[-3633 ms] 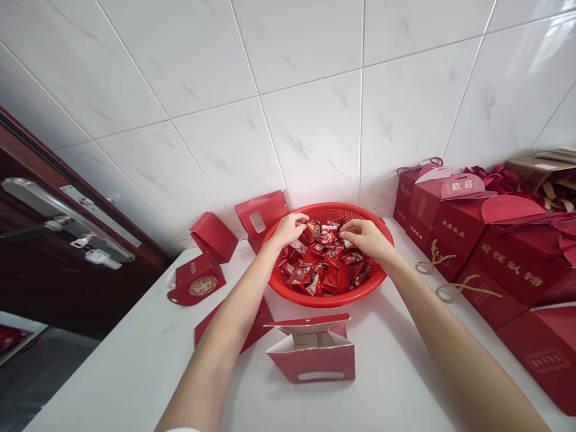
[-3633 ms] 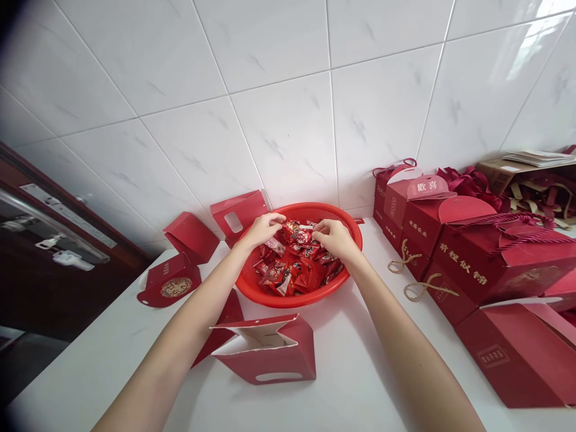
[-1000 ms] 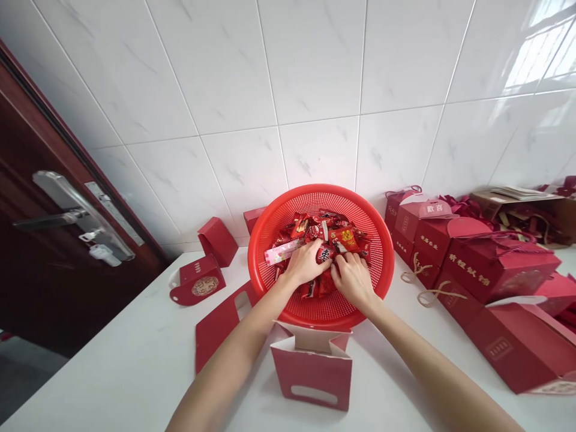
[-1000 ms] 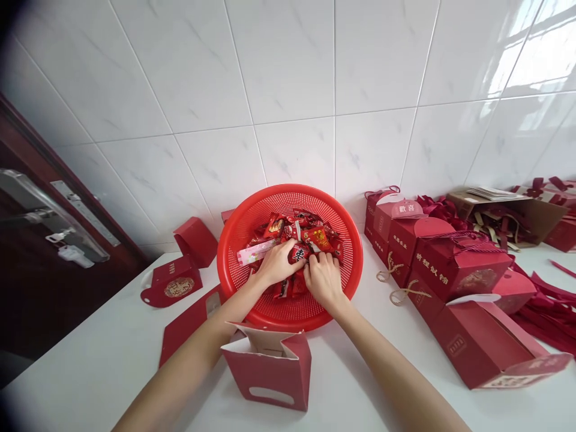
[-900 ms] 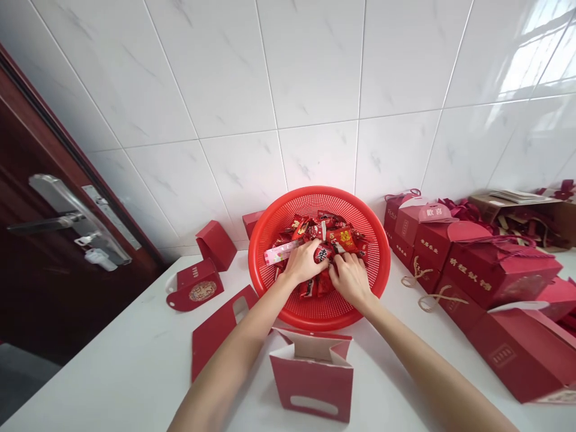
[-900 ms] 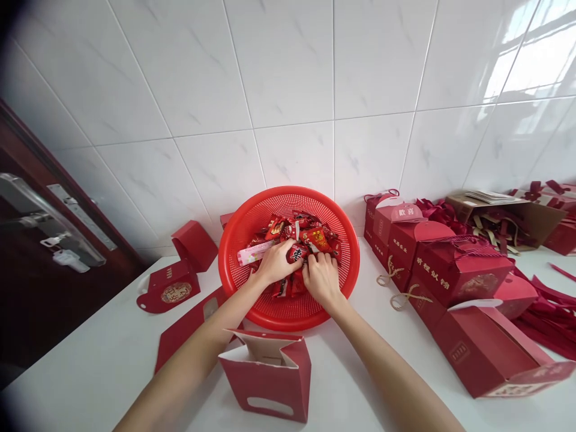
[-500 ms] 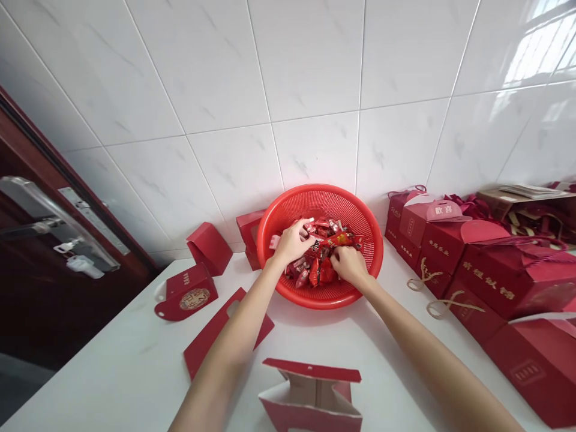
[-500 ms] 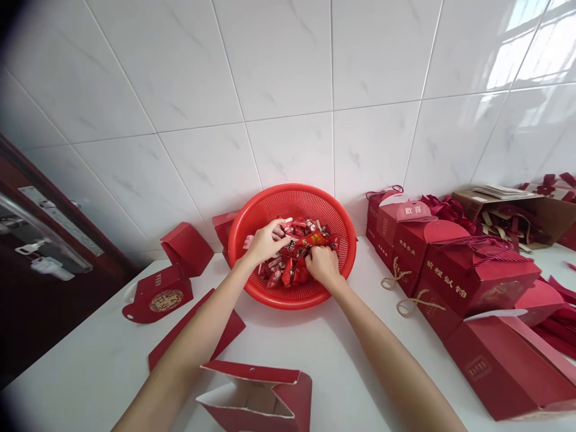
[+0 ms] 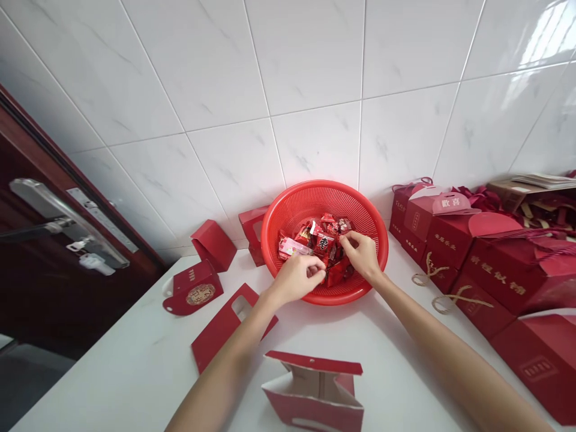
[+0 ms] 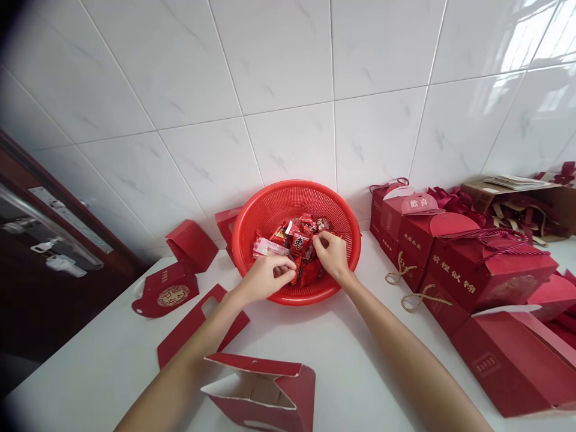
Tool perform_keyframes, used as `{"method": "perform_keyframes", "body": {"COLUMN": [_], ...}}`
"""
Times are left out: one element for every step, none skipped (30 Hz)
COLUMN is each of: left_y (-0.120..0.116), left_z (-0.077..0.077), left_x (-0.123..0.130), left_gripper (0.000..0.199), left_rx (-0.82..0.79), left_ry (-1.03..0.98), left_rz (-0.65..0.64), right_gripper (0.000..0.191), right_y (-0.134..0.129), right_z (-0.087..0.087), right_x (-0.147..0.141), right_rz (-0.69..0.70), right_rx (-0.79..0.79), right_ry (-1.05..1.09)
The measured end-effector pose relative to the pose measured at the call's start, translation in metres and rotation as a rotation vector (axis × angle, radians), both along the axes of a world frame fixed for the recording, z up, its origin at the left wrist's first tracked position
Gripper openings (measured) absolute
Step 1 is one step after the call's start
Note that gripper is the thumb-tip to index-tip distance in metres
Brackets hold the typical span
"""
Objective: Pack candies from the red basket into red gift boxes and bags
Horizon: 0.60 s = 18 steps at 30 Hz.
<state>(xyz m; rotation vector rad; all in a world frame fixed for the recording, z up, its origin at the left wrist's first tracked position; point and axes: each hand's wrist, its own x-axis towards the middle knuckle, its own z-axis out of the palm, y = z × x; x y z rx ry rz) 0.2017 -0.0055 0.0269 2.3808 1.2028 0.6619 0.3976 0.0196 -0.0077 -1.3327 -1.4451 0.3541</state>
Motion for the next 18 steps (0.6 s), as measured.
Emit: {"method": "perform_keyframes", "body": {"left_y": [-0.004,-0.008,-0.011,-0.013,-0.015,-0.016,-0.017,-0.018,-0.019,-0.02,-0.021,-0.022,-0.023,-0.023,-0.023,-0.023,-0.022,-0.021], "left_z": [-0.003,-0.006,-0.007,-0.009,-0.009,-0.009,-0.01,-0.01,-0.01,-0.01,-0.01,-0.011,-0.011,-0.012,-0.013,-0.013,-0.014,-0.014], "left_x": [0.002,0.003,0.005,0.006,0.007,0.008,0.009,0.009,0.01,0.01,0.011,0.011,0.011,0.011,0.011,0.01,0.01,0.009], "left_gripper": [0.016,0.017,0.018,0.02,0.021,0.023,0.023,0.025,0.026,0.026,0.026,0.026,0.027,0.028,0.029,0.029,0.027,0.027], "left_rx": [0.002,0.013,0.028,0.045,0.06,0.074,0.089,0.103,0.117,0.128,0.138,0.146,0.152,0.153,0.152,0.149,0.146,0.145], "left_ry": [0.031,0.062,0.093,0.119,0.143,0.168,0.197,0.229,0.262,0.292,0.316,0.333,0.347,0.363,0.383,0.407,0.43,0.448], "left_rz": [-0.02,-0.033,-0.041,-0.042,-0.037,-0.026,-0.011,0.009,0.029,0.046,0.06,0.07,0.078,0.083,0.087,0.089,0.084,0.073], "right_gripper": [0.03,0.03,0.029,0.028,0.025,0.023,0.02,0.017,0.016,0.016,0.019,0.026,0.036,0.046,0.052,0.053,0.05,0.045], "right_y": [-0.001,-0.001,-0.002,-0.002,-0.002,-0.002,-0.002,-0.002,-0.002,-0.002,-0.002,-0.002,-0.003,-0.004,-0.005,-0.006,-0.007,-0.007], "right_z": [0.001,0.003,0.004,0.006,0.007,0.008,0.009,0.009,0.009,0.008,0.008,0.007,0.006,0.006,0.005,0.005,0.005,0.006], "right_x": [0.001,0.001,0.001,0.002,0.002,0.002,0.002,0.001,0.001,0.0,-0.001,-0.003,-0.005,-0.008,-0.01,-0.013,-0.015,-0.017], "right_rz": [0.025,0.05,0.076,0.101,0.125,0.147,0.168,0.188,0.206,0.221,0.231,0.235,0.235,0.23,0.221,0.209,0.194,0.179], "right_rx": [0.007,0.003,-0.006,-0.017,-0.026,-0.033,-0.039,-0.048,-0.064,-0.086,-0.106,-0.114,-0.109,-0.093,-0.076,-0.068,-0.073,-0.088], "right_ry": [0.026,0.041,0.05,0.052,0.048,0.033,0.01,-0.018,-0.047,-0.075,-0.109,-0.155,-0.217,-0.293,-0.38,-0.467,-0.541,-0.591]}}
